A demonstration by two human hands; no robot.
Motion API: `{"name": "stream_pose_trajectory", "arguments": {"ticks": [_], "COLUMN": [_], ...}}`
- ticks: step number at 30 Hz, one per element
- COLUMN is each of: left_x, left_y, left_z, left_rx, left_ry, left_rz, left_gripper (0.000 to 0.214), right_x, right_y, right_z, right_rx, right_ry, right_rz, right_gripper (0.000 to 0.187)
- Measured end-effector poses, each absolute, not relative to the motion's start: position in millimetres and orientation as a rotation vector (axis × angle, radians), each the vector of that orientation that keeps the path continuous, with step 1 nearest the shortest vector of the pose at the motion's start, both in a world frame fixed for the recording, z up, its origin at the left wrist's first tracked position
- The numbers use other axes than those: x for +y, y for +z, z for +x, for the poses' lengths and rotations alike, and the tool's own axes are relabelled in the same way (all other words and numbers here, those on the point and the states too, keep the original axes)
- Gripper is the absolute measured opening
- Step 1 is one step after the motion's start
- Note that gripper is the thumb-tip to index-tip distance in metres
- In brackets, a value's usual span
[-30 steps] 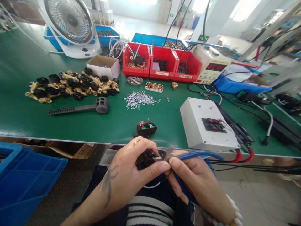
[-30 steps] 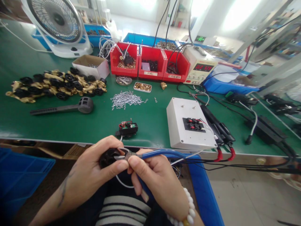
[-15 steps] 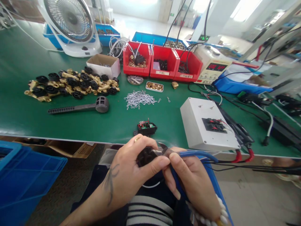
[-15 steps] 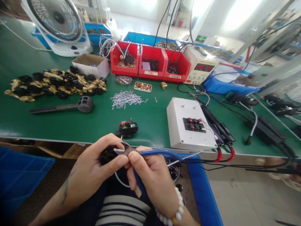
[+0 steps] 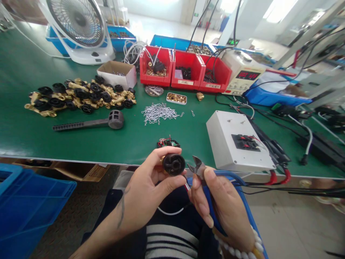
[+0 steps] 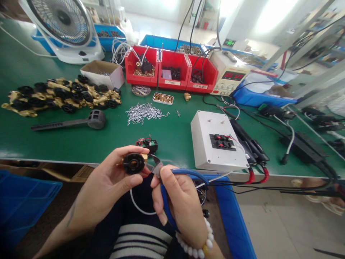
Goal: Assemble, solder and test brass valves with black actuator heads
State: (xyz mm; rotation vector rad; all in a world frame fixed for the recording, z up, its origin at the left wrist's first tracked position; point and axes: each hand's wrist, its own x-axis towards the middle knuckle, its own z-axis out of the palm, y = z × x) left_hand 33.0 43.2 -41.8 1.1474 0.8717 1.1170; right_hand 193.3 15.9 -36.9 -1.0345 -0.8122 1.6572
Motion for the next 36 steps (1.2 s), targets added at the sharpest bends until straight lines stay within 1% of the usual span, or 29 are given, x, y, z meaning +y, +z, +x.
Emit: {"name": "stream_pose_trajectory", "arguments": {"ticks": [4,8,17,21,27,31,36], "left_x": [40.0,37.7,36.2,35.6,38.5,37.0,36.0], "left_y": [-42.8,-45.0,-46.0,-45.5,-42.1,-41.5,-42.0], "left_z": [36.3,38.6,39.6,40.8,39.9,40.1,41.8], "left_rx": [0.938,0.945,1.038,1.013,0.967,0.99,1.007], "left_ry": [1.278,1.378,1.408,1.462,1.471,1.554,1.543], "left_rz": [1.253,1.286,1.467,1.452,1.416,1.437,1.358], "left_gripper": [0.036,0.038,0.051,0.047,0.038,0.037,0.036], "right_x": [11.6,10.9,9.9,9.7,5.7,3.2,3.3], "right_y": [-36.6,-33.8,-26.0,-25.5,-25.6,-26.6,-30.7], "right_z": [190.0,186.9,192.0,190.4,185.2,180.2,171.0], "right_rx": [-0.782,-0.771,-0.799,-0.786,-0.826,-0.832,-0.818], "right_ry": [1.756,1.786,1.911,1.881,1.809,1.765,1.713], "right_rz": [-1.03,-1.041,-1.021,-1.041,-1.116,-1.101,-1.03], "right_gripper": [0.04,0.042,0.043,0.041,0.043,0.044,0.043]}}
